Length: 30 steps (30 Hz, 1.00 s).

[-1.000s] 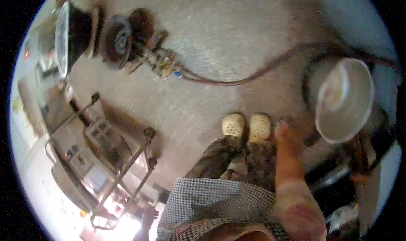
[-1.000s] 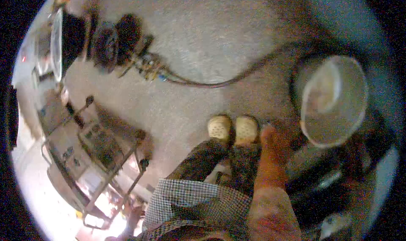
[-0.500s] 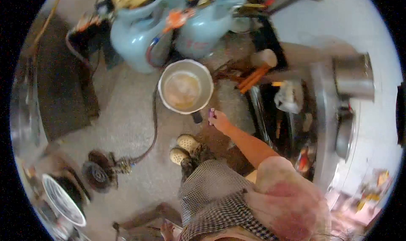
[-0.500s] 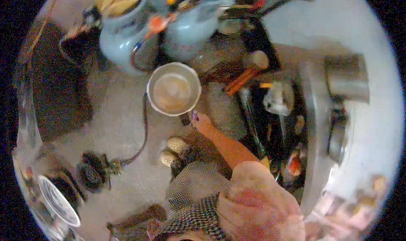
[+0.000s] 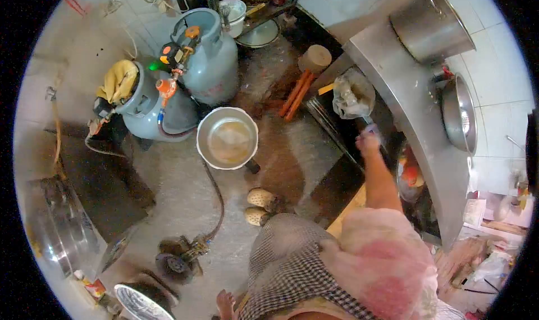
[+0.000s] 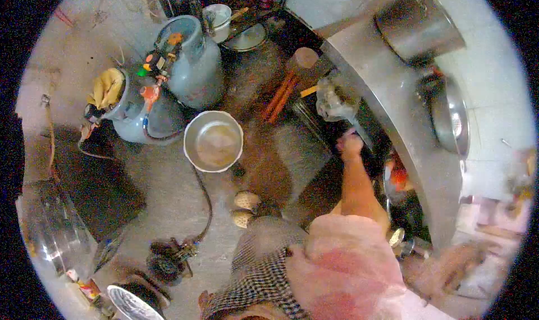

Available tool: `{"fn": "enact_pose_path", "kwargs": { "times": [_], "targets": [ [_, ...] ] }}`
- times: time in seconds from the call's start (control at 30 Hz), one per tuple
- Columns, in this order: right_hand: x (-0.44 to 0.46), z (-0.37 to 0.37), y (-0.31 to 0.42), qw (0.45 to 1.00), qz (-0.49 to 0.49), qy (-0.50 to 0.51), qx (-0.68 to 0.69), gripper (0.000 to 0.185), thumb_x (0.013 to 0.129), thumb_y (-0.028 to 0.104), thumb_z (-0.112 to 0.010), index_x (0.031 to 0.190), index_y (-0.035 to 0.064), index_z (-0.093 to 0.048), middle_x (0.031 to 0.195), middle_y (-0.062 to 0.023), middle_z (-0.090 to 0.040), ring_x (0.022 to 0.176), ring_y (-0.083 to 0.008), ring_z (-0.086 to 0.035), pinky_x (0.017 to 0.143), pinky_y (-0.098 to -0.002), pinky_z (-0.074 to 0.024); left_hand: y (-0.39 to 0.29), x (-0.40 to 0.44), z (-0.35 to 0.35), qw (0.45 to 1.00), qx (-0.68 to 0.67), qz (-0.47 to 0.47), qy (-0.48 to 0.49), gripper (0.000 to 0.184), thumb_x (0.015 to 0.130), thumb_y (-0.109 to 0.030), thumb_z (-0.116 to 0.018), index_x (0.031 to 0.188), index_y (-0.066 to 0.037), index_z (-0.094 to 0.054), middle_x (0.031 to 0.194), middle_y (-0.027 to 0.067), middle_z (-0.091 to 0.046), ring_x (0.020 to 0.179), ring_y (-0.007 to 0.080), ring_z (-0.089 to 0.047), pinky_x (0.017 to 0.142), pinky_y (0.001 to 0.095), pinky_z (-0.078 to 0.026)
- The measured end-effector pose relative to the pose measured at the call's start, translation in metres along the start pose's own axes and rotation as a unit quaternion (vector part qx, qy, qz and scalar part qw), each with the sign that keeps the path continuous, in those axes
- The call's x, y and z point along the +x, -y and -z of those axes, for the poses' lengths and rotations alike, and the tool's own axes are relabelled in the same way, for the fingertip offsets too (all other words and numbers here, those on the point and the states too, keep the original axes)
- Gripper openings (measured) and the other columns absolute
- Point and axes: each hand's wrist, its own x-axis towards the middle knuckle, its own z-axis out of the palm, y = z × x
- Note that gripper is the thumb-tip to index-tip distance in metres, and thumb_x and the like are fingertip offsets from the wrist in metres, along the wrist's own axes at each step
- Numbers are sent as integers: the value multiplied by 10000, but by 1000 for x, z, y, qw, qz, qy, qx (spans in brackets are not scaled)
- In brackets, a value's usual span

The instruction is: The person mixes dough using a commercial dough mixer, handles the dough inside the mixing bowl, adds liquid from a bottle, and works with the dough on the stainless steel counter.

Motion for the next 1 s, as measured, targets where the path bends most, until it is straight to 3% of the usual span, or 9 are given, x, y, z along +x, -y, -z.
{"fn": "enact_pose_path", "kwargs": {
  "times": [0.17, 0.27, 0.33, 0.4, 0.5, 0.6, 0.73, 0.83, 1.0],
  "targets": [
    [-9, 43, 17, 984, -22, -95, -150, 167, 719, 215, -562, 684, 52, -542, 624, -108, -543, 551, -248, -535, 497, -355, -445, -55, -48, -46, 991, 120, -38, -47, 302, 820, -281, -544, 1056, -99, -496, 786, 73, -586, 626, 163, -539, 507, 297, -421],
    [-62, 13, -6, 516, 207, 149, -817, 178, 669, 234, -558, 640, 58, -575, 612, -127, -564, 615, -300, -559, 576, -378, -465, -41, -42, -32, 993, 84, -78, -4, 270, 812, -273, -522, 1006, -85, -526, 787, 63, -580, 647, 154, -533, 536, 296, -429],
    [-67, -24, -56, 462, 472, 197, -725, 228, 668, 295, -585, 599, 78, -589, 609, -109, -576, 604, -302, -559, 601, -393, -458, -8, -48, -34, 946, 261, -184, -46, 251, 805, -267, -489, 952, -74, -552, 771, 64, -573, 634, 145, -518, 551, 298, -433],
    [-104, -81, -58, 422, 365, 366, -744, 173, 699, 230, -570, 696, 60, -599, 713, -123, -593, 625, -273, -558, 553, -366, -452, 24, -87, -46, 933, 280, -210, -87, 249, 800, -275, -473, 896, -66, -568, 748, 68, -564, 610, 148, -503, 561, 306, -434],
    [-151, -137, -76, 759, -46, 437, -480, 177, 699, 169, -577, 573, 59, -518, 577, -144, -528, 512, -277, -514, 484, -415, -427, 30, -114, -51, 970, 119, -162, -135, 295, 809, -307, -488, 935, -58, -584, 811, 78, -596, 670, 193, -555, 636, 317, -459],
    [-14, -152, -176, 212, 612, 559, -517, 167, 709, 134, -528, 552, 92, -491, 555, -52, -527, 471, -256, -500, 425, -413, -389, 46, -157, -63, 960, 102, -112, -235, 361, 810, -329, -508, 1036, -56, -578, 932, 101, -618, 820, 239, -591, 751, 326, -460],
    [-14, -244, -169, 491, 316, 694, -422, 111, 693, 155, -535, 600, 96, -523, 576, -33, -544, 517, -264, -517, 421, -414, -375, 159, -167, -73, 941, -37, -118, -314, 417, 802, -331, -528, 1090, -32, -557, 1031, 145, -598, 956, 262, -569, 838, 338, -435],
    [-28, -350, -132, 405, 340, 682, -505, 97, 690, 180, -553, 651, 92, -559, 605, -59, -545, 564, -269, -527, 451, -417, -388, 212, -209, -93, 936, -97, -7, -337, 425, 778, -324, -545, 1070, -15, -566, 1034, 168, -592, 977, 271, -560, 851, 344, -428],
    [-202, -446, -83, 3, 731, 453, -510, 103, 670, 196, -571, 683, 99, -606, 662, -102, -550, 647, -278, -539, 562, -429, -411, 326, -193, -167, 914, -223, 136, -311, 452, 735, -336, -560, 1042, -5, -582, 1029, 186, -590, 984, 297, -554, 847, 360, -428]
  ]
}}
